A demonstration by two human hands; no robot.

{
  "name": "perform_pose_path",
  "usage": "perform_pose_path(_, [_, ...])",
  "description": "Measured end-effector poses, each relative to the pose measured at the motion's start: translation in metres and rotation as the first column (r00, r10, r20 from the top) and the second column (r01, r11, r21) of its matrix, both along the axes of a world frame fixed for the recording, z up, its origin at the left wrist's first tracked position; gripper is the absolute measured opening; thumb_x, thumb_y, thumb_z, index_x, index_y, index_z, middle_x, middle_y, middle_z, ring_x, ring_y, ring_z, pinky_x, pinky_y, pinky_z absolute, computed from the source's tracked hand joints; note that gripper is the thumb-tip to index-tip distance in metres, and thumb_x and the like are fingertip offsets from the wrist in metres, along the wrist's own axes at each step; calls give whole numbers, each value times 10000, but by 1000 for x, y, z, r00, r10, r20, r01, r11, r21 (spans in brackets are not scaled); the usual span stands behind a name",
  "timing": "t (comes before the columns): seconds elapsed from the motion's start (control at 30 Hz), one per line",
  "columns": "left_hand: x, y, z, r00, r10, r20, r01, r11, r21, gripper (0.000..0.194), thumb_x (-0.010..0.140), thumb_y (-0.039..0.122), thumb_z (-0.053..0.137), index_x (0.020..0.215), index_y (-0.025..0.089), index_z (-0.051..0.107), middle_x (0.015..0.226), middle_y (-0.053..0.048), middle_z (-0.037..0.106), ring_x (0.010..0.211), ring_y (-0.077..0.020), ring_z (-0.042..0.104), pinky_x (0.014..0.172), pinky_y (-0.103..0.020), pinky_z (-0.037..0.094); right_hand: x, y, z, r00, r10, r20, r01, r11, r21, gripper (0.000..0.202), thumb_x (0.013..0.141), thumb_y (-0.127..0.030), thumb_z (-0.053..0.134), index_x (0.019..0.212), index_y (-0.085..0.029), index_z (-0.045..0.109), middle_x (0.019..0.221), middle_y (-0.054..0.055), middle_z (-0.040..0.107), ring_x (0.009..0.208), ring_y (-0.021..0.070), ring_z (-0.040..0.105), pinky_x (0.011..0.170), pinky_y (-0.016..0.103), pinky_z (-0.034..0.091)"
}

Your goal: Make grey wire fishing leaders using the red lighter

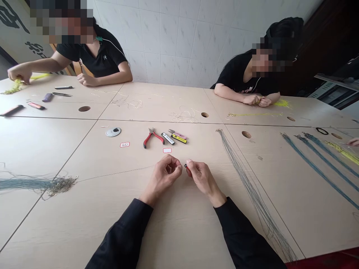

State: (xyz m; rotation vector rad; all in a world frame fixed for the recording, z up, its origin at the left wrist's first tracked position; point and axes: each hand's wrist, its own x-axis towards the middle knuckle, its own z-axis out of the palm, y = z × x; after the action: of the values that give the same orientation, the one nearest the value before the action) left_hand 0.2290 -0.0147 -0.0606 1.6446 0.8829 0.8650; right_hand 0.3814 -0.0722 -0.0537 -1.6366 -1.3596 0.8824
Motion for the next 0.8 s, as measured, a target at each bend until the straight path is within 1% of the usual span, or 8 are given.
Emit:
perform_pose_path(0.27, [0,0,2,1000,-25,4,25,1000,18,107,825,257,596,764,171,581,719,7,543,612,-96,423,565,-233,352,0,1,0,998,3,55,-1,999,-43,534,959,-541,347,558,-188,325,527,-31,314,518,97,300,538,273,233])
perform_pose_path(0.43, [0,-1,0,1000,-29,4,28,999,22,97,822,245,597,765,170,576,714,11,530,596,-91,403,550,-230,345,1,1,-4,997,39,63,-37,999,-22,517,969,-525,331,574,-191,343,530,-30,339,521,102,314,541,270,247])
perform_pose_path(0.5, [0,-1,0,999,-32,1,32,999,21,96,829,246,593,770,173,574,714,12,528,604,-93,411,559,-233,350,1,1,-5,999,26,32,-26,1000,-8,523,972,-522,332,567,-191,342,533,-28,349,525,104,327,548,267,264])
perform_pose_path(0.57, [-1,-2,1,999,-33,-5,33,999,23,105,842,255,587,774,175,581,734,8,541,613,-96,423,572,-239,358,0,0,-4,999,-5,-43,5,1000,0,535,972,-546,323,580,-188,390,553,-26,364,534,106,339,551,262,280])
perform_pose_path(0.6, [-1,-1,2,1000,-26,-3,26,999,29,117,848,265,588,771,176,587,758,2,551,620,-97,428,577,-243,362,0,0,-3,996,-13,-91,13,1000,0,538,971,-564,314,611,-184,441,564,-27,364,534,107,335,545,261,281])
perform_pose_path(0.67, [-1,0,2,1000,10,15,-11,999,48,146,853,295,599,766,178,610,819,-10,561,641,-100,434,589,-249,368,-1,0,0,983,-9,-185,7,1000,-12,522,962,-589,328,737,-174,550,584,-36,346,529,106,304,521,256,264])
perform_pose_path(0.73, [-1,1,0,997,59,50,-63,996,66,164,846,332,626,774,185,641,860,-20,547,679,-111,443,606,-255,375,-1,-1,3,968,-5,-250,0,1000,-21,468,934,-590,420,875,-166,609,599,-47,327,526,100,269,499,248,244])
perform_pose_path(0.8, [-1,3,-2,992,96,82,-102,992,74,177,828,366,656,786,195,671,862,-26,528,719,-128,452,628,-263,384,-1,-1,6,958,-8,-287,3,1000,-18,423,888,-566,533,956,-161,633,621,-50,342,532,93,261,491,242,243])
